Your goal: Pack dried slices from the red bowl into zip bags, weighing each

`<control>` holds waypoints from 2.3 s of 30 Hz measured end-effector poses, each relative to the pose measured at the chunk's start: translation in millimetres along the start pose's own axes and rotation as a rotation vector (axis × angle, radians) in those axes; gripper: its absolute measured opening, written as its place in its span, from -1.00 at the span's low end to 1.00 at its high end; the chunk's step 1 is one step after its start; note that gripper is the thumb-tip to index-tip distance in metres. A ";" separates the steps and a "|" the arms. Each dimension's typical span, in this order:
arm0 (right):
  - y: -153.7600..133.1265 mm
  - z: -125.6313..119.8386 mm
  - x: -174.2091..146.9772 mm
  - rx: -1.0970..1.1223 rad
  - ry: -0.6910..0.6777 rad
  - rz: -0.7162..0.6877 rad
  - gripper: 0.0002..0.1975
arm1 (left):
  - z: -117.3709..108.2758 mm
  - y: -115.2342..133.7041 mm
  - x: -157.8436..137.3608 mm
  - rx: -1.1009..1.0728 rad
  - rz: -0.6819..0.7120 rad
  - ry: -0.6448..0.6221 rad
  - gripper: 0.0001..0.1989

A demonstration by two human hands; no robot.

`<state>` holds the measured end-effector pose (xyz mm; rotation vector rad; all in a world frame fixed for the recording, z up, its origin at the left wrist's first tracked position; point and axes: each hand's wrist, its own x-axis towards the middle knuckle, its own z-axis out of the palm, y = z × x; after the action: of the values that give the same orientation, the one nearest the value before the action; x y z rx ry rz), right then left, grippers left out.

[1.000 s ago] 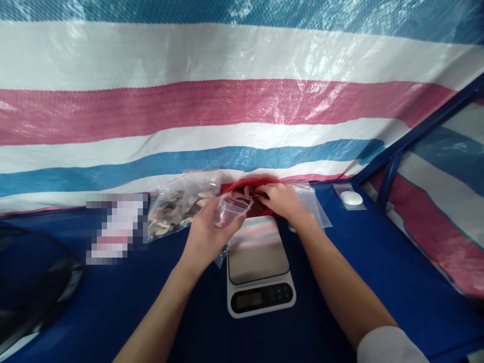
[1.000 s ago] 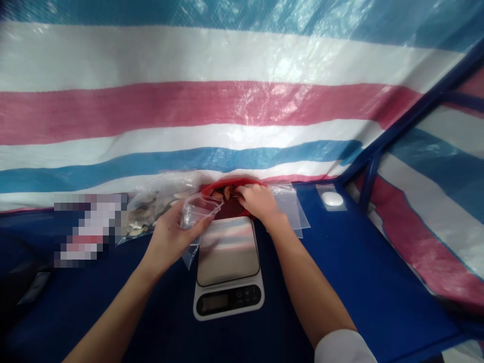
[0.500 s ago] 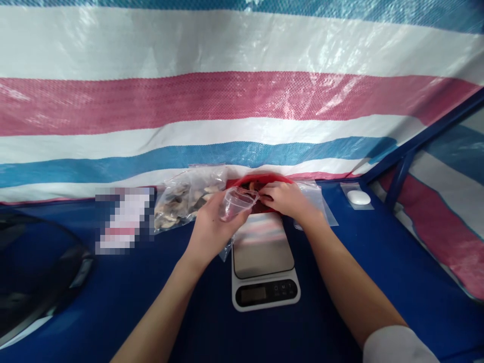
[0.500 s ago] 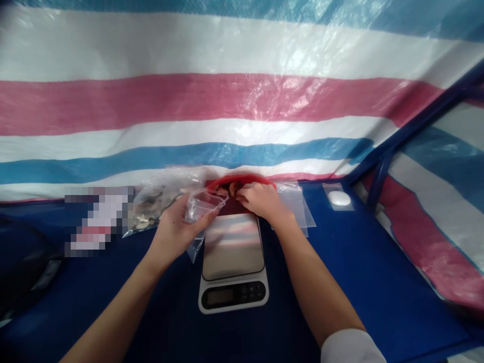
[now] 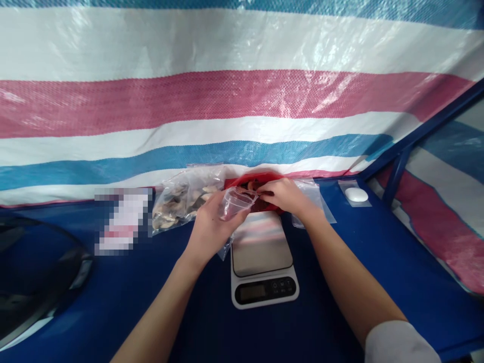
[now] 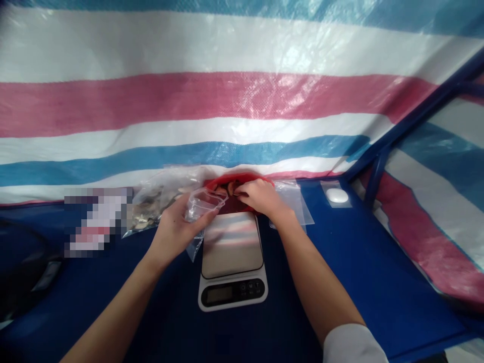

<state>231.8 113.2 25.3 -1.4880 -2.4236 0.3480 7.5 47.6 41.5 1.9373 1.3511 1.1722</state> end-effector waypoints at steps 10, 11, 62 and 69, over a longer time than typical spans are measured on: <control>-32.4 -41.3 -19.1 0.514 0.150 -0.201 -0.81 | 1.5 0.3 -1.2 -0.027 0.093 -0.106 -0.51; -38.2 -44.9 -21.3 0.517 0.133 -0.227 -0.82 | 2.3 0.6 -1.7 -0.035 0.105 -0.111 -0.51; -9.2 7.5 10.6 -0.291 -0.048 0.230 -0.65 | -5.9 -3.6 2.7 -0.133 -0.004 -0.128 -0.60; -6.8 2.9 2.6 -0.248 -0.043 0.214 -0.65 | -4.7 -0.3 1.4 -0.121 -0.020 -0.130 -0.62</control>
<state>223.9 112.3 25.2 -1.8705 -2.4168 0.1256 3.5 48.7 44.1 1.8760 1.2017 1.0734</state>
